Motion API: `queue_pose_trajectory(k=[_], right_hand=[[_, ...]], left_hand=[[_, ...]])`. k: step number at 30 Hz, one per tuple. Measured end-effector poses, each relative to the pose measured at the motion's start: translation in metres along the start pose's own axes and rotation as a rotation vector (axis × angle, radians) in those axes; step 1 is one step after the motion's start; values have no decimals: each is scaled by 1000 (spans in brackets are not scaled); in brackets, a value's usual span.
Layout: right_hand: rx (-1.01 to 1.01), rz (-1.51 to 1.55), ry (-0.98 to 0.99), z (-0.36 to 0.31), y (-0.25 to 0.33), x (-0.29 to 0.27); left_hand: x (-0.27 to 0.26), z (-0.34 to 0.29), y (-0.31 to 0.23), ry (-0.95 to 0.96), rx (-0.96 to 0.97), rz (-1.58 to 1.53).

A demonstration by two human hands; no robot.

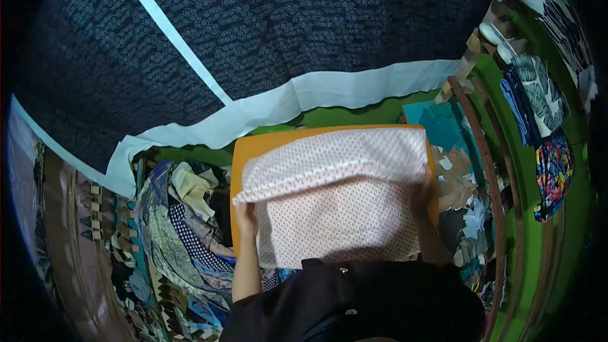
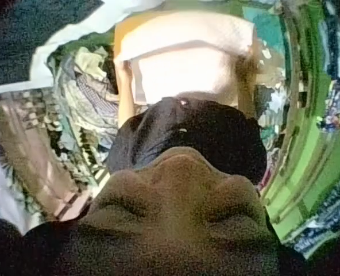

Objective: The recorder spreads out and neatly folds pieces of fabric on a wooden table.

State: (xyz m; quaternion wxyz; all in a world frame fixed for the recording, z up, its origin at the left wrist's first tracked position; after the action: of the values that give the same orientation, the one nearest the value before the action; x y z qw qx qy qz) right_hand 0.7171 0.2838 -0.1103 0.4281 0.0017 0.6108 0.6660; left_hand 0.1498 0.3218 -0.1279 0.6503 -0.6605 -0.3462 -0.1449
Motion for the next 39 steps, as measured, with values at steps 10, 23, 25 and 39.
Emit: queue_pose_trajectory(k=[10, 23, 25, 39], right_hand=[[-264, -383, 580, -198, -30, 2], [-170, -534, 612, -121, -43, 83], [-258, -655, 466, -89, -38, 100], [-263, -697, 288, 99, 24, 204]], left_hand=[[1, -186, 85, 431, 165, 1330], [42, -74, 120, 523, 273, 1726], [60, -35, 124, 514, 281, 1712], [146, 196, 145, 566, 353, 1674]])
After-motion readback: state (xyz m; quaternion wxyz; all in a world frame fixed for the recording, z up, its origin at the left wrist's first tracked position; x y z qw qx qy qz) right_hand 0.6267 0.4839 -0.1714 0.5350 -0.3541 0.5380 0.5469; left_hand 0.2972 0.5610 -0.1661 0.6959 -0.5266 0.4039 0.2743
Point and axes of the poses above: each hand's wrist, its own z-axis towards the middle knuckle, its own x-axis out of the palm, y = z × x, the point moved 10 cm from there along z, towards the middle knuckle, and after that the axes turned 7 degrees about -z, right-handed, at the moved point
